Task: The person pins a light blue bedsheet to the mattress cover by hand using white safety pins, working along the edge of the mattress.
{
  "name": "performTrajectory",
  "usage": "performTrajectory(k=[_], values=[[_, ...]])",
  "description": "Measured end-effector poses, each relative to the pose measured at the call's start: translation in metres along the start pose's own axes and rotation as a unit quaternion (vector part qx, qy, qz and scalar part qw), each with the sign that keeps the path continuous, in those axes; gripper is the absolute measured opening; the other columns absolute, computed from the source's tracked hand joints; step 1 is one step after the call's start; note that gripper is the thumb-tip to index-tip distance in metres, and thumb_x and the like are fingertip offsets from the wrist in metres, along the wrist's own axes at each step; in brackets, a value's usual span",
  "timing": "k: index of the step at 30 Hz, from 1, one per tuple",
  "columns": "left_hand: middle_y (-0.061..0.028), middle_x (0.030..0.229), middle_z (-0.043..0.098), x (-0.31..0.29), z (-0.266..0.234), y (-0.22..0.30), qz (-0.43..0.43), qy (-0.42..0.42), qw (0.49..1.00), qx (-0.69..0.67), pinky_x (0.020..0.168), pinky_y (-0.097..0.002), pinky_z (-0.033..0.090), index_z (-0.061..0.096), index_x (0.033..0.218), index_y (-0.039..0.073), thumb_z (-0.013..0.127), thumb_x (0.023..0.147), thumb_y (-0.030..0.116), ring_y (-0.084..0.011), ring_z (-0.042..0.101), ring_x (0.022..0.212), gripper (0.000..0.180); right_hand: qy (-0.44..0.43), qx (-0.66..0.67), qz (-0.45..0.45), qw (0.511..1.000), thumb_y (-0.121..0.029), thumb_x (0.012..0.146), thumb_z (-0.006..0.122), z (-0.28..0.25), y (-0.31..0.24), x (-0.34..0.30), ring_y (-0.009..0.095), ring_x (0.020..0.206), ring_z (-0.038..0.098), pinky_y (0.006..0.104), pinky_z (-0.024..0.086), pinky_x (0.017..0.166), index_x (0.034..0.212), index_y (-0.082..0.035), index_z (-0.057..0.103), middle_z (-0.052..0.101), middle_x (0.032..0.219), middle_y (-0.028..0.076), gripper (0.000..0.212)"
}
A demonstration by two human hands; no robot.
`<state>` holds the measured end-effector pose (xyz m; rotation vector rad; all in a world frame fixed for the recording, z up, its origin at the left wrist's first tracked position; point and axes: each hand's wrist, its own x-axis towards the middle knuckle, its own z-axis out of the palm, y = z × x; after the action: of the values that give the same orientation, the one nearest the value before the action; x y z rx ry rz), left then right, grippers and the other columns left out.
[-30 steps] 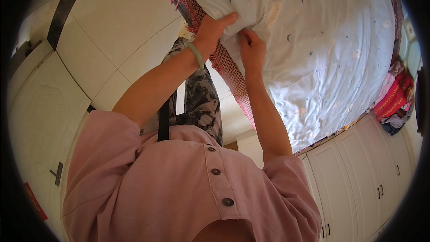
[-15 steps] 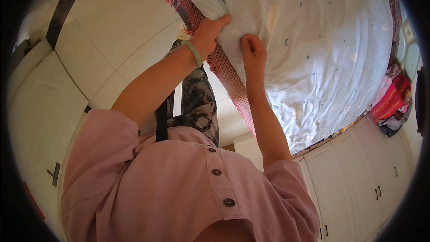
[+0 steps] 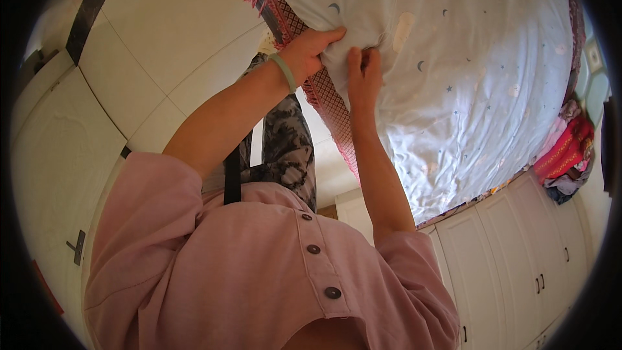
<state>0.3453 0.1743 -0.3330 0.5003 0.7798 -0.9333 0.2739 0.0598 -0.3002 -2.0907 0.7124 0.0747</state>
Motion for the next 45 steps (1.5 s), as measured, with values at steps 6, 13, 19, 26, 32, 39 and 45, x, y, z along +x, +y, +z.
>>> performTrajectory(k=[6,13,19,26,32,39,45], values=[[-0.0138,0.113,0.062,0.003,0.000,0.000,-0.024,0.038,0.999,-0.001,0.089,-0.0397,0.053,0.057,0.114,-0.005,0.065,0.090,0.014,-0.0252,0.062,0.101,0.032,0.034,0.000,0.039,0.999,-0.036,0.080,0.073,0.011,-0.004,0.008,0.017,0.059,0.047,0.0310,0.043,0.058,0.079,-0.001,0.050,0.051,0.067,0.005,0.042],[-0.0135,0.110,0.063,0.007,-0.005,0.000,-0.033,0.029,0.999,-0.030,0.086,-0.0386,0.054,0.057,0.114,-0.004,0.065,0.089,0.014,-0.0248,0.063,0.098,0.032,0.064,0.034,0.057,0.996,-0.025,0.081,0.072,0.017,-0.022,0.009,0.011,0.065,0.044,0.0266,0.041,0.061,0.084,0.000,0.051,0.049,0.073,0.003,0.033],[-0.0120,0.113,0.062,0.005,-0.005,0.002,-0.021,0.016,1.000,-0.018,0.086,-0.0365,0.055,0.055,0.117,-0.002,0.066,0.089,0.014,-0.0233,0.063,0.101,0.034,0.061,-0.002,-0.035,0.998,-0.015,0.084,0.065,0.015,-0.036,0.007,0.014,0.061,0.046,0.0280,0.041,0.059,0.098,-0.002,0.057,0.051,0.072,0.004,0.021],[-0.0109,0.116,0.061,-0.010,0.000,0.003,0.041,0.016,0.999,0.031,0.088,-0.0374,0.053,0.054,0.122,-0.001,0.069,0.087,0.014,-0.0226,0.061,0.105,0.040,-0.117,-0.151,-0.143,0.971,-0.012,0.088,0.057,-0.016,-0.047,0.026,0.032,0.070,0.058,0.0416,0.047,0.063,0.100,-0.014,0.062,0.060,0.079,0.012,0.013],[-0.0110,0.119,0.061,-0.031,0.008,0.013,0.043,0.009,0.998,0.040,0.091,-0.0413,0.052,0.053,0.124,0.000,0.071,0.085,0.012,-0.0235,0.060,0.107,0.044,-0.114,-0.262,-0.261,0.922,-0.012,0.087,0.060,-0.035,-0.066,0.044,0.031,0.076,0.060,0.0391,0.049,0.064,0.093,-0.012,0.063,0.059,0.078,0.012,0.006],[-0.0123,0.121,0.060,-0.020,0.002,0.018,0.037,0.027,0.999,0.007,0.094,-0.0406,0.050,0.053,0.125,0.000,0.074,0.082,0.013,-0.0265,0.060,0.107,0.049,-0.177,0.189,-0.009,0.966,-0.011,0.092,0.055,-0.020,-0.169,0.110,0.014,0.057,0.062,0.0282,0.048,0.055,0.098,-0.004,0.057,0.067,0.079,0.010,0.009],[-0.0115,0.124,0.059,-0.020,-0.001,0.022,0.052,-0.024,0.997,-0.058,0.101,-0.0427,0.045,0.054,0.125,0.002,0.075,0.081,0.013,-0.0281,0.056,0.114,0.050,-0.121,0.348,-0.109,0.923,-0.015,0.095,0.053,-0.048,-0.216,0.163,0.009,0.053,0.051,0.0223,0.047,0.054,0.102,-0.010,0.056,0.054,0.069,0.001,0.009]])
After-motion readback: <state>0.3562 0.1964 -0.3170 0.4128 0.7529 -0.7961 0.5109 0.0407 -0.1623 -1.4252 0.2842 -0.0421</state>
